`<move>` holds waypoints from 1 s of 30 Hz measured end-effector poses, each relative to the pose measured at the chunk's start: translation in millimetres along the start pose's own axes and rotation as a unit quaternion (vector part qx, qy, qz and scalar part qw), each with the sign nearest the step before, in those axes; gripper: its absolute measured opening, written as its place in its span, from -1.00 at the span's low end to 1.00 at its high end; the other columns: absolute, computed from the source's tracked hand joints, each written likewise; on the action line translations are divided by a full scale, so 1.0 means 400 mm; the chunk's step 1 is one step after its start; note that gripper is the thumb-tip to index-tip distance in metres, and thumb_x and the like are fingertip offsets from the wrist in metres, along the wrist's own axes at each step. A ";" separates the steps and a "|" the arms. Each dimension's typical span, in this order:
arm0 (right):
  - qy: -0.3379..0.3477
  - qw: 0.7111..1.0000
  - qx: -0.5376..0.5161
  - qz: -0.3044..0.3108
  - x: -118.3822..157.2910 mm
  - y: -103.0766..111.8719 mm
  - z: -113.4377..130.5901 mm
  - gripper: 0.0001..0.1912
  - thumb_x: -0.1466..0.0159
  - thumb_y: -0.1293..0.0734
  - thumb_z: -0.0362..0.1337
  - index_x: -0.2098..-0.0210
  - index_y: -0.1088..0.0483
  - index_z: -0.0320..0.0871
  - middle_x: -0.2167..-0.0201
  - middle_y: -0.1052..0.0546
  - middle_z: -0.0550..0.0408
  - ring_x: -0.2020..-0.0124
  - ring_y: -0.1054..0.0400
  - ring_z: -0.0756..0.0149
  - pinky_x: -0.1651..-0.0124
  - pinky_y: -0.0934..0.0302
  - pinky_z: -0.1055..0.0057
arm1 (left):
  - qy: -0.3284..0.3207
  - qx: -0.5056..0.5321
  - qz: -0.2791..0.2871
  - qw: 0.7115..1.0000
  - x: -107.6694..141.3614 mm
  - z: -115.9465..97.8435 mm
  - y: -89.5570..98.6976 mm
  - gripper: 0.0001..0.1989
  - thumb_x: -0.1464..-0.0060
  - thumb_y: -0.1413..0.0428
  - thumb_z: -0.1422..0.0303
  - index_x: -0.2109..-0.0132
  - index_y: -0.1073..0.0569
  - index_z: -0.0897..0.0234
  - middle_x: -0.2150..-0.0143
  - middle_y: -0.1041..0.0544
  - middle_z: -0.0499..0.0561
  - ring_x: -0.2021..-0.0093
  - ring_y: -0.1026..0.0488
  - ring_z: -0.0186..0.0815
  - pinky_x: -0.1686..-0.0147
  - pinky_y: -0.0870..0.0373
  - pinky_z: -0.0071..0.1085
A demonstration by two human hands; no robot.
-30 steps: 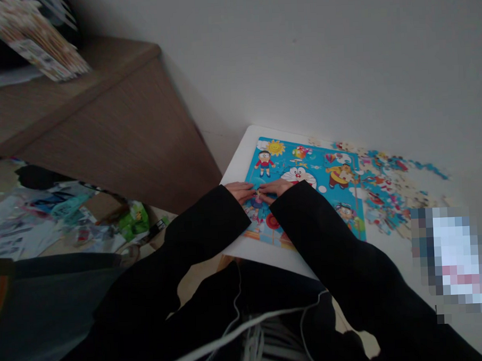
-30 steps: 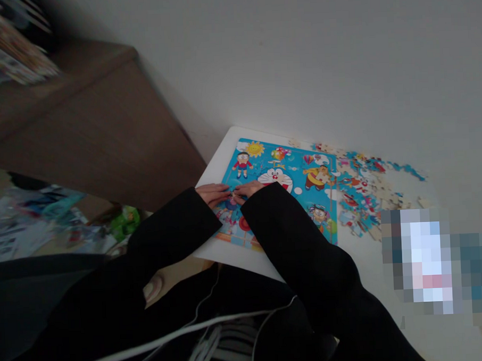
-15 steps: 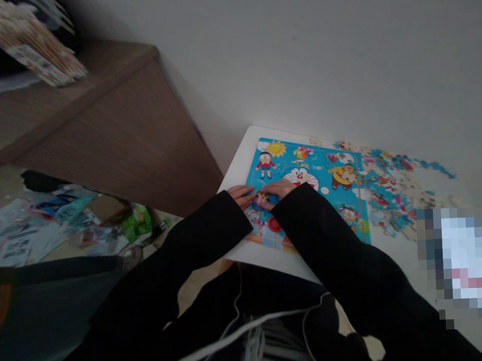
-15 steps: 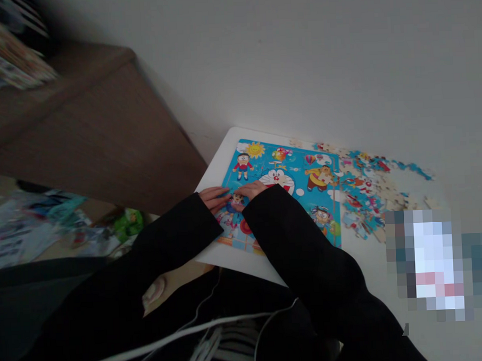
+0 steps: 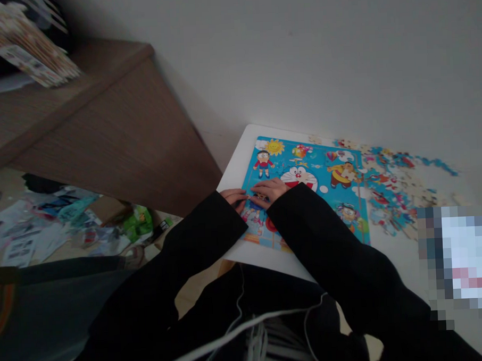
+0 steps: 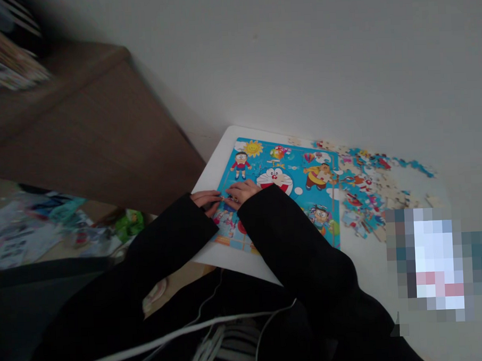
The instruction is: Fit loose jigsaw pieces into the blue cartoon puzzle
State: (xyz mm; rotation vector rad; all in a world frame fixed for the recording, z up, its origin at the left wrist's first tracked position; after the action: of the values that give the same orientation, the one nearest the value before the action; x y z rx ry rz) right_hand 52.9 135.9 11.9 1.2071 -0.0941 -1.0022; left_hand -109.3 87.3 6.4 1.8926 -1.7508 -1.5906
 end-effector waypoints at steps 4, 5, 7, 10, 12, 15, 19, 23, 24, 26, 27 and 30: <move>0.000 1.000 -0.008 0.004 0.000 -0.015 0.009 -0.69 -0.25 -0.23 -0.13 0.19 -0.50 -0.17 0.22 -0.54 0.05 0.22 -0.37 0.28 0.12 -0.24 0.38 | 0.019 0.004 0.017 1.000 0.009 0.001 -0.003 -0.82 -0.12 -0.04 0.37 0.16 -0.47 0.31 0.18 -0.53 0.09 0.16 -0.48 -0.31 0.09 -0.46 -0.32; 0.001 1.000 -0.006 0.005 -0.001 -0.017 0.013 -0.70 -0.25 -0.23 -0.15 0.19 -0.50 -0.17 0.22 -0.54 0.05 0.21 -0.37 0.28 0.11 -0.24 0.37 | 0.019 0.004 0.018 1.000 0.011 0.002 -0.003 -0.80 -0.12 -0.04 0.34 0.13 -0.46 0.30 0.15 -0.52 0.10 0.14 -0.47 -0.29 0.08 -0.46 -0.30; -0.002 1.000 -0.001 0.000 -0.003 -0.012 0.017 -0.71 -0.25 -0.23 -0.15 0.19 -0.49 -0.17 0.21 -0.53 0.03 0.19 -0.37 0.27 0.10 -0.26 0.36 | 0.012 -0.001 0.028 1.000 0.015 0.003 -0.004 -0.75 -0.14 -0.04 0.28 0.09 -0.45 0.28 0.09 -0.49 0.12 0.10 -0.46 -0.25 0.06 -0.46 -0.25; -0.010 0.999 -0.004 -0.038 -0.002 0.025 0.014 -0.68 -0.25 -0.22 -0.12 0.17 -0.48 -0.17 0.15 -0.52 -0.01 0.14 -0.37 0.26 0.05 -0.26 0.35 | -0.014 -0.010 0.046 0.999 0.020 0.007 -0.005 -0.73 -0.16 -0.01 0.25 0.08 -0.45 0.29 0.05 -0.47 0.15 0.06 -0.44 -0.24 0.04 -0.45 -0.25; -0.009 0.998 -0.014 -0.061 0.009 0.059 0.007 -0.67 -0.26 -0.21 -0.12 0.18 -0.49 -0.18 0.14 -0.52 -0.02 0.15 -0.39 0.29 0.04 -0.28 0.36 | -0.031 -0.010 0.049 0.998 0.021 0.011 -0.005 -0.74 -0.17 -0.01 0.27 0.09 -0.45 0.31 0.05 -0.47 0.16 0.05 -0.43 -0.26 0.04 -0.45 -0.28; -0.001 0.999 -0.003 -0.043 0.046 0.090 0.003 -0.70 -0.24 -0.23 -0.15 0.20 -0.50 -0.18 0.18 -0.53 -0.02 0.20 -0.43 0.28 0.08 -0.32 0.36 | -0.048 -0.013 0.053 0.997 0.021 0.014 -0.005 -0.74 -0.17 -0.01 0.27 0.07 -0.43 0.32 0.04 -0.47 0.16 -0.02 -0.39 -0.25 0.00 -0.42 -0.28; 0.022 0.998 0.060 0.000 0.102 0.080 0.026 -0.69 -0.24 -0.23 -0.22 0.13 -0.47 -0.24 0.07 -0.48 -0.11 0.04 -0.37 0.17 -0.01 -0.29 0.30 | -0.047 -0.043 0.073 0.995 0.016 0.014 -0.011 -0.73 -0.17 -0.01 0.25 0.05 -0.41 0.28 0.02 -0.47 0.11 -0.08 -0.35 -0.23 -0.05 -0.35 -0.21; 0.060 0.993 0.100 -0.003 0.119 0.055 0.050 -0.70 -0.28 -0.18 -0.28 0.10 -0.44 -0.25 0.07 -0.47 -0.10 -0.04 -0.31 0.19 -0.08 -0.24 0.22 | -0.050 -0.035 0.090 0.994 0.013 0.014 -0.016 -0.74 -0.19 0.02 0.29 0.03 -0.40 0.29 0.00 -0.46 0.12 -0.08 -0.34 -0.23 -0.06 -0.34 -0.22; 0.072 0.992 0.102 -0.008 0.118 0.051 0.052 -0.70 -0.28 -0.17 -0.29 0.11 -0.45 -0.24 0.10 -0.49 -0.08 -0.02 -0.32 0.21 -0.08 -0.25 0.22 | -0.054 -0.025 0.086 0.995 0.013 0.014 -0.017 -0.73 -0.19 0.02 0.30 0.02 -0.40 0.30 0.00 -0.46 0.13 -0.09 -0.34 -0.23 -0.06 -0.34 -0.24; 0.089 0.990 0.107 -0.018 0.115 0.044 0.049 -0.71 -0.29 -0.15 -0.31 0.13 -0.46 -0.23 0.14 -0.52 -0.04 0.01 -0.35 0.24 -0.07 -0.27 0.24 | -0.061 -0.006 0.074 0.995 0.013 0.013 -0.018 -0.73 -0.19 0.03 0.32 0.02 -0.40 0.31 0.01 -0.45 0.14 -0.09 -0.33 -0.24 -0.07 -0.33 -0.26; 0.094 0.989 0.109 -0.020 0.114 0.041 0.047 -0.70 -0.29 -0.15 -0.31 0.14 -0.46 -0.24 0.15 -0.52 -0.04 0.01 -0.35 0.24 -0.06 -0.28 0.26 | -0.061 -0.001 0.068 0.996 0.013 0.011 -0.018 -0.73 -0.19 0.03 0.33 0.01 -0.40 0.31 0.01 -0.45 0.14 -0.09 -0.33 -0.24 -0.07 -0.33 -0.28; 0.099 0.991 0.093 0.001 0.113 0.035 0.042 -0.69 -0.29 -0.14 -0.33 0.11 -0.45 -0.26 0.13 -0.51 -0.07 -0.02 -0.33 0.24 -0.08 -0.27 0.28 | -0.042 -0.011 0.054 0.998 0.013 0.006 -0.021 -0.73 -0.18 0.04 0.35 0.01 -0.40 0.29 0.03 -0.45 0.13 -0.07 -0.33 -0.25 -0.07 -0.32 -0.28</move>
State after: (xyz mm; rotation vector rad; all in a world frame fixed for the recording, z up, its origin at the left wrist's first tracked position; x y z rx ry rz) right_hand 78.6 92.7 10.7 1.4709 -0.0320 -0.8806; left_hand -106.5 87.1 -3.3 1.7132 -1.8275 -1.6646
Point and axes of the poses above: each hand's wrist, its own x-axis away from the middle knuckle, its own y-axis out of the back of the hand, z = x × y, the point moved 3 cm from there along -x, towards the middle knuckle
